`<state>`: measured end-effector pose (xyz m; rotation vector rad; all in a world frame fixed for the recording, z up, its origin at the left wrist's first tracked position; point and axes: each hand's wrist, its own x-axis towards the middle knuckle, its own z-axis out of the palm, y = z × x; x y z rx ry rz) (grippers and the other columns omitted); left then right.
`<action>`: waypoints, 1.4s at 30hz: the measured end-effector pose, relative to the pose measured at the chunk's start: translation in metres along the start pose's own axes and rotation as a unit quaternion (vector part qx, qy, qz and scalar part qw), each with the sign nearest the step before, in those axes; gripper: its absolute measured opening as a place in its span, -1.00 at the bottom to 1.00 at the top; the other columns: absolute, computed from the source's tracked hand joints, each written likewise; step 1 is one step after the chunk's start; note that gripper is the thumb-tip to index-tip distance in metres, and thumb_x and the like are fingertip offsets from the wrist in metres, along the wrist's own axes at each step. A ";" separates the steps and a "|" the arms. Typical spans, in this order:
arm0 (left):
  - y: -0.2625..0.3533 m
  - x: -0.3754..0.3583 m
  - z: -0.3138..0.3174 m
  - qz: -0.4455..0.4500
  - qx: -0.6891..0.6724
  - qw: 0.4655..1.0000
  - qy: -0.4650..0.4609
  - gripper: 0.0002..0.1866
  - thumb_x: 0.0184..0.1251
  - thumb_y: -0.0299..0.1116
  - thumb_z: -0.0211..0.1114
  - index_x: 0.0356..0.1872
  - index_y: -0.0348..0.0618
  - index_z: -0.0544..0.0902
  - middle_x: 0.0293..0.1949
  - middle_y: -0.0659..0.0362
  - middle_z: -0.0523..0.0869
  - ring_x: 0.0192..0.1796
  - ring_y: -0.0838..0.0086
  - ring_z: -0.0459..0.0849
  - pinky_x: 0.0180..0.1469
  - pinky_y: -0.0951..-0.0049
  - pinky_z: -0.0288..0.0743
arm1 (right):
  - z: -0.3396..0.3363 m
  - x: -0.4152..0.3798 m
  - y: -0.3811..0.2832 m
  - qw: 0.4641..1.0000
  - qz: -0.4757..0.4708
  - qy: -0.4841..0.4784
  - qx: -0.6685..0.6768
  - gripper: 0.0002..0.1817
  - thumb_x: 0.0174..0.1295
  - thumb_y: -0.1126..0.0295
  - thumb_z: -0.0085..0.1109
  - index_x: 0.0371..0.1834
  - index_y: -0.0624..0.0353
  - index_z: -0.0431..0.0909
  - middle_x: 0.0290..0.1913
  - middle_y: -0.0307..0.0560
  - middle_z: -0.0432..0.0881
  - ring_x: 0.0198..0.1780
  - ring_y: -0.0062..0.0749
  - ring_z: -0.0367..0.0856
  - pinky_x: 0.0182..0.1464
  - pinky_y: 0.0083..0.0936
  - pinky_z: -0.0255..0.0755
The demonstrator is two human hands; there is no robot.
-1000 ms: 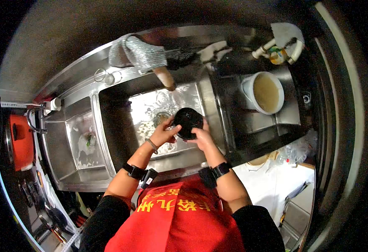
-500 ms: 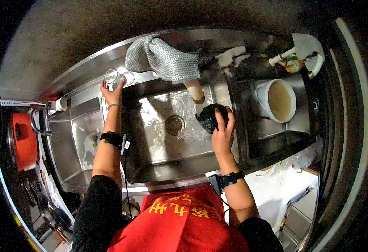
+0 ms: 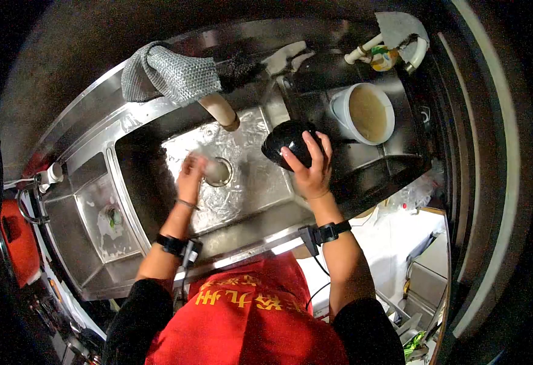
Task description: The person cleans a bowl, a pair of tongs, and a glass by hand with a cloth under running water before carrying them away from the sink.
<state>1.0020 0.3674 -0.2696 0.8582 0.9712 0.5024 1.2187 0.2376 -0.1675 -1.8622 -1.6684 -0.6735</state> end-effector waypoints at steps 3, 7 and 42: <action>-0.021 -0.016 0.045 -0.135 -0.206 0.968 -0.043 -0.54 0.18 -0.09 0.19 0.01 -0.12 0.40 -0.19 0.19 0.56 -0.18 0.42 0.55 -0.11 0.40 0.48 | -0.004 0.003 -0.003 0.985 0.152 -0.017 0.085 -0.37 -0.23 0.75 -0.04 0.05 0.11 0.39 0.16 0.10 0.26 0.16 0.02 0.23 0.18 -0.20 0.16; -0.013 -0.006 0.073 -0.257 -0.431 0.854 -0.133 -0.42 0.15 0.07 0.15 0.02 -0.19 0.35 -0.19 0.15 0.55 -0.18 0.37 0.54 -0.10 0.36 0.49 | -0.017 0.001 -0.011 0.935 0.311 -0.056 0.159 -0.40 -0.15 0.73 -0.15 0.08 0.16 0.36 0.10 0.02 0.32 0.17 -0.08 0.25 0.20 -0.31 0.14; 0.007 0.002 0.076 0.292 0.304 0.899 0.118 -0.31 -0.29 -0.45 0.51 -0.07 -0.21 0.29 -0.11 0.09 0.47 -0.01 0.34 0.47 0.05 0.41 0.36 | -0.057 -0.040 -0.022 0.472 0.700 -0.001 0.536 -0.24 -0.09 0.74 -0.15 0.24 -0.11 -0.03 0.16 0.11 0.13 0.05 0.13 0.34 -0.24 0.14 0.52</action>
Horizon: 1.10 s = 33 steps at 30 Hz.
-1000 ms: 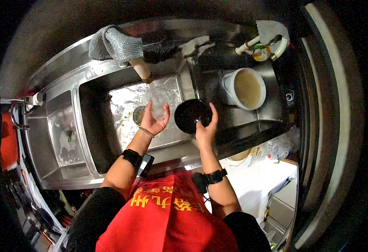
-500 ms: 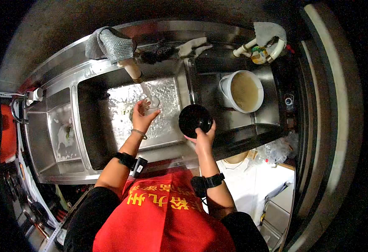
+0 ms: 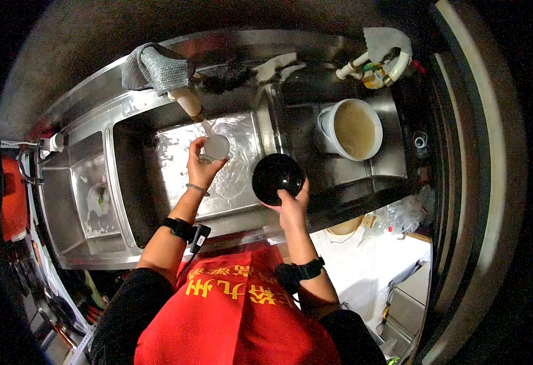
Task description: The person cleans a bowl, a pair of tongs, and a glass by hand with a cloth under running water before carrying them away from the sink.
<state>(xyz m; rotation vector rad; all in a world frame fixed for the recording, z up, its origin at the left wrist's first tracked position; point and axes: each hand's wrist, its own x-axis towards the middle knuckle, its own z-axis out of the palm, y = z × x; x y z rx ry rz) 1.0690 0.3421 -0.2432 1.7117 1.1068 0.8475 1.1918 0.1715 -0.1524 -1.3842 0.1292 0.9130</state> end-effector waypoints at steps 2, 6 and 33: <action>-0.010 0.003 0.006 -0.011 -0.062 0.998 -0.006 -0.31 -0.28 -0.39 0.52 -0.07 -0.25 0.31 -0.13 0.08 0.49 -0.02 0.35 0.48 0.01 0.41 0.39 | 0.001 -0.001 0.000 0.999 0.023 0.039 0.019 -0.25 -0.08 0.74 -0.15 0.23 -0.11 -0.03 0.15 0.09 0.13 0.07 0.11 0.33 -0.21 0.16 0.50; -0.012 0.007 0.002 -0.187 -0.204 0.958 -0.071 -0.29 -0.23 -0.28 0.52 -0.06 -0.35 0.31 -0.17 0.06 0.50 -0.08 0.40 0.51 -0.07 0.39 0.44 | -0.006 -0.003 0.003 0.998 0.036 0.050 0.029 -0.24 -0.07 0.73 -0.15 0.24 -0.11 -0.04 0.15 0.09 0.12 0.09 0.11 0.30 -0.19 0.17 0.49; -0.025 -0.017 0.025 -0.181 -0.220 0.958 -0.031 -0.33 -0.21 -0.29 0.52 -0.09 -0.35 0.33 -0.09 0.02 0.52 -0.06 0.40 0.52 0.00 0.48 0.40 | -0.026 -0.002 0.017 0.995 0.050 0.085 0.025 -0.22 -0.07 0.73 -0.18 0.27 -0.09 -0.11 0.18 0.13 0.12 0.07 0.17 0.33 -0.19 0.10 0.53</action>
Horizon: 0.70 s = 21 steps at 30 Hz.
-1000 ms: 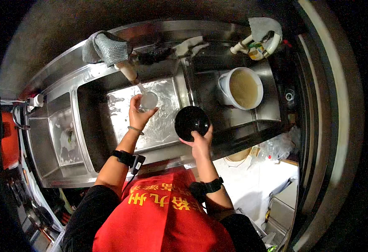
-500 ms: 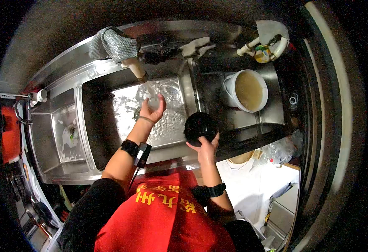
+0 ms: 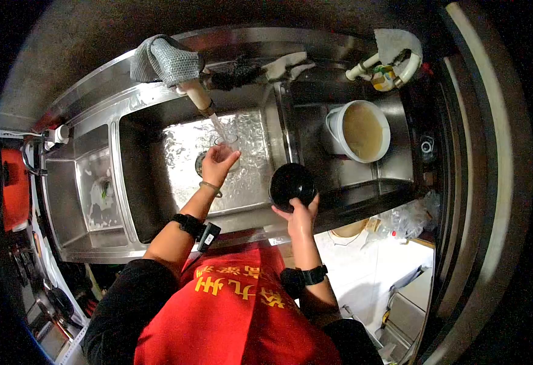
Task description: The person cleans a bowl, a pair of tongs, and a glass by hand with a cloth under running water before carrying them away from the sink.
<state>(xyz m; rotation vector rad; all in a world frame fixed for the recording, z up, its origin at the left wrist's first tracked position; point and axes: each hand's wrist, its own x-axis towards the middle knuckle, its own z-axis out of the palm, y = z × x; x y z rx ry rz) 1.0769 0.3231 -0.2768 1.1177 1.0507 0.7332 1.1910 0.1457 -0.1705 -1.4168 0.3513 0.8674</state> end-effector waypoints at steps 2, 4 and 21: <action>0.002 -0.001 -0.005 0.051 0.058 0.997 0.005 -0.32 -0.21 -0.31 0.52 -0.08 -0.34 0.31 -0.07 0.03 0.51 -0.05 0.40 0.52 0.01 0.47 0.40 | -0.002 0.002 0.000 1.000 0.000 -0.005 0.014 -0.19 -0.04 0.73 -0.20 0.29 -0.16 -0.18 0.21 0.13 0.06 0.11 0.18 0.27 -0.17 0.13 0.52; 0.004 -0.001 -0.008 0.103 0.073 0.992 0.011 -0.29 -0.24 -0.32 0.53 -0.06 -0.31 0.28 -0.08 0.04 0.51 -0.03 0.39 0.51 0.04 0.45 0.39 | -0.005 0.003 -0.003 1.000 0.001 -0.010 0.027 -0.15 -0.02 0.73 -0.21 0.32 -0.23 -0.24 0.24 0.13 -0.01 0.14 0.19 0.22 -0.16 0.15 0.50; 0.038 -0.012 0.004 0.109 0.080 0.988 -0.072 -0.42 -0.13 -0.33 0.47 -0.08 -0.30 0.38 -0.14 0.07 0.53 -0.05 0.42 0.50 -0.01 0.44 0.38 | -0.016 0.007 -0.001 0.993 -0.002 -0.056 0.106 -0.29 -0.03 0.77 -0.20 0.23 -0.03 -0.01 0.18 0.14 0.15 0.16 0.20 0.20 -0.04 0.24 0.38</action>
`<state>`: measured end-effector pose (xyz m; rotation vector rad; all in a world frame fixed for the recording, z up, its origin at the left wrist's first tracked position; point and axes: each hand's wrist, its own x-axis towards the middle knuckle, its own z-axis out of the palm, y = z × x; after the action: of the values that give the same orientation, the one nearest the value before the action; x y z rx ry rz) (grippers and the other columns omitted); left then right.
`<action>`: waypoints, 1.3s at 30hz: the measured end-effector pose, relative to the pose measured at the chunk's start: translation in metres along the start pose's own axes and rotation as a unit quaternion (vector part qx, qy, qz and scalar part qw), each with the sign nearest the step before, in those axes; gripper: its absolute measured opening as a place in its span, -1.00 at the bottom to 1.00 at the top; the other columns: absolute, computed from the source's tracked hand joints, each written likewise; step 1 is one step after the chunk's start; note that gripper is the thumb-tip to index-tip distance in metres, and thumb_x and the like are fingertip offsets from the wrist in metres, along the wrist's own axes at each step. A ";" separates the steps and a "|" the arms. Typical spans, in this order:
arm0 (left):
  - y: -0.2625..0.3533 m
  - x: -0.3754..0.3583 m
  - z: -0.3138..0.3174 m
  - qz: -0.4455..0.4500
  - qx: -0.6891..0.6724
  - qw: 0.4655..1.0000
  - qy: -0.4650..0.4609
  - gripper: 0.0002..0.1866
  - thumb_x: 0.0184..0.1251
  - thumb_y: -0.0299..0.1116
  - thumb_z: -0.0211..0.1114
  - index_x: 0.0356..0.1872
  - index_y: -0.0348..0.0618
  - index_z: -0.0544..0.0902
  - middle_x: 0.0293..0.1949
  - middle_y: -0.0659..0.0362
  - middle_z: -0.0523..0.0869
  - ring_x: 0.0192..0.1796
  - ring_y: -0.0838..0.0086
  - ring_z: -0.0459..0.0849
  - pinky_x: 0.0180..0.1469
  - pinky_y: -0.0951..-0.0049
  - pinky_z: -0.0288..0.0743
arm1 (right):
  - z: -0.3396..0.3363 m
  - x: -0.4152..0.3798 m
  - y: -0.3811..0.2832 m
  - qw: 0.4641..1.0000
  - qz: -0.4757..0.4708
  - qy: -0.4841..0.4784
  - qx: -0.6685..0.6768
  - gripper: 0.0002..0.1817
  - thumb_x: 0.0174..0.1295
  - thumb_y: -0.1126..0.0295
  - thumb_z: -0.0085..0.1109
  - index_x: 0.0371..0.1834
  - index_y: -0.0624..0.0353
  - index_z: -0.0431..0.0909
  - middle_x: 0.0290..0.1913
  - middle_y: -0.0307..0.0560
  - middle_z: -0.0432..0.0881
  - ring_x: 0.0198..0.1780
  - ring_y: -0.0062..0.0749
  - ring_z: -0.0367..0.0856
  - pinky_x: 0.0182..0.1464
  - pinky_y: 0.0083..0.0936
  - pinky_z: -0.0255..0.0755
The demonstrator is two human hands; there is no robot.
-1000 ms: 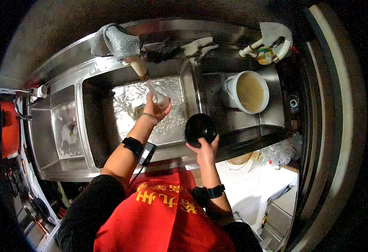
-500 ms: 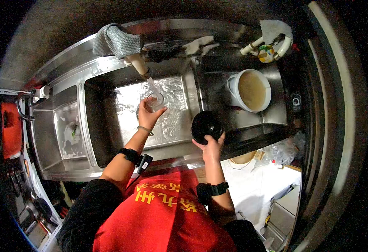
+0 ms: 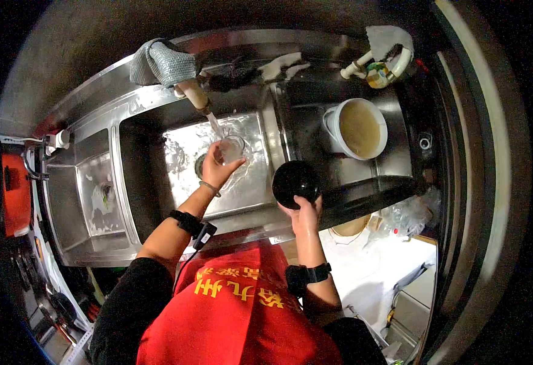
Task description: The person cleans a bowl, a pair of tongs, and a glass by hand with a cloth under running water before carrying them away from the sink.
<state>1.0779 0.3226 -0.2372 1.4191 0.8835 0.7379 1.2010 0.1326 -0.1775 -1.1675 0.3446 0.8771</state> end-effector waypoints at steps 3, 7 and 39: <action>0.006 0.006 -0.008 -0.196 -0.364 0.910 -0.024 -0.54 0.09 -0.20 0.28 -0.10 -0.31 0.38 -0.22 0.09 0.51 -0.14 0.37 0.50 -0.06 0.41 0.43 | 0.012 0.002 -0.015 0.994 0.065 0.021 0.086 -0.37 -0.03 0.76 -0.20 0.18 0.04 0.13 0.17 0.13 0.19 0.19 0.14 0.19 0.08 0.30 0.21; 0.026 0.012 -0.007 -0.368 -0.765 0.528 0.042 -0.54 0.23 -0.14 0.11 -0.08 -0.37 0.31 -0.21 0.00 0.46 -0.14 0.25 0.48 -0.05 0.30 0.47 | 0.030 0.022 -0.040 0.993 0.082 -0.043 0.069 -0.48 0.01 0.72 -0.17 0.13 0.24 0.17 0.17 0.15 0.19 0.20 0.05 0.18 0.14 0.27 0.14; -0.017 -0.023 0.020 -0.112 -0.172 0.962 0.179 -0.27 -0.24 -0.58 0.47 0.02 -0.20 0.24 -0.06 0.13 0.43 -0.01 0.47 0.41 0.03 0.48 0.37 | 0.305 0.136 -0.016 0.885 0.069 -0.438 -0.144 -0.59 0.26 0.24 -0.23 0.00 0.38 0.32 -0.07 0.07 0.46 -0.07 -0.22 0.45 -0.02 -0.30 0.40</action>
<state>1.0820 0.2922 -0.2533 0.8742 1.1117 0.9385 1.2395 0.4626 -0.1376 -0.8976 -0.4671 1.5171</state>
